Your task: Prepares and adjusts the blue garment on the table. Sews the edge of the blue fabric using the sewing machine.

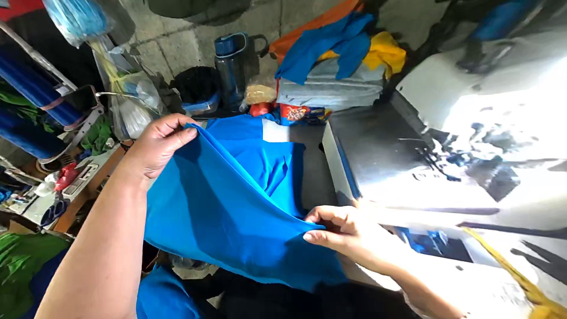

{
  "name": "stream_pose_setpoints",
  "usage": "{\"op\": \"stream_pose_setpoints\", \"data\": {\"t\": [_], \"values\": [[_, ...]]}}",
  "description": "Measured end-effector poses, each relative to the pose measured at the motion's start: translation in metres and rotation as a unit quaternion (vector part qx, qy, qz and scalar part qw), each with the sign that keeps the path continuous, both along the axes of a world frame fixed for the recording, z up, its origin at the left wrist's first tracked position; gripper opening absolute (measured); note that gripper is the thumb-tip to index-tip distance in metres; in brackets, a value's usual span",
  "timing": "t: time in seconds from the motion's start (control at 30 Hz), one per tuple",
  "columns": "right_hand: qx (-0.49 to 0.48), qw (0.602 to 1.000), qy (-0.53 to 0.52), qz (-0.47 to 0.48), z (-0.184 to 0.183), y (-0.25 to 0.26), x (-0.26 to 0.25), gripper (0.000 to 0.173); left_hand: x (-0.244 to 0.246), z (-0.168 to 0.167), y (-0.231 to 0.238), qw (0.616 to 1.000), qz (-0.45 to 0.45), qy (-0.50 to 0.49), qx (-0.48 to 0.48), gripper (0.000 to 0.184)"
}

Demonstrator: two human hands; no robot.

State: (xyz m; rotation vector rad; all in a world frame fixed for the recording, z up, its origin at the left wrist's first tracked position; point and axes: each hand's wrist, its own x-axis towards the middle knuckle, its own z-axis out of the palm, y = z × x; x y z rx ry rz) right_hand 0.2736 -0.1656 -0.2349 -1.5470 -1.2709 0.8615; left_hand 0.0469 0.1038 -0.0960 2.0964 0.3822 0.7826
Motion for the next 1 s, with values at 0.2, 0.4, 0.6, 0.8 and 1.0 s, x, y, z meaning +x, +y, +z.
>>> {"op": "stream_pose_setpoints", "data": {"t": [0.2,0.4,0.6,0.8,1.0], "values": [[0.083,0.995,-0.048,-0.032,-0.006,-0.02,-0.006,0.011,-0.012,0.004,-0.005,1.0,-0.013,-0.021,0.003,0.024],[0.135,0.983,-0.117,-0.042,-0.007,-0.017,-0.008,0.021,-0.015,0.009,-0.014,1.0,0.018,-0.017,-0.016,0.024],[0.099,0.991,-0.076,-0.045,-0.002,-0.018,-0.014,0.014,-0.011,0.013,-0.025,0.996,0.074,-0.015,-0.043,0.021],[0.067,0.987,-0.144,0.008,0.012,-0.017,-0.016,0.026,-0.01,0.015,-0.027,0.996,0.077,-0.023,-0.037,0.014],[0.103,0.982,-0.161,0.005,0.007,-0.018,-0.016,0.026,-0.01,0.013,-0.028,0.995,0.077,-0.03,-0.047,0.015]]}}
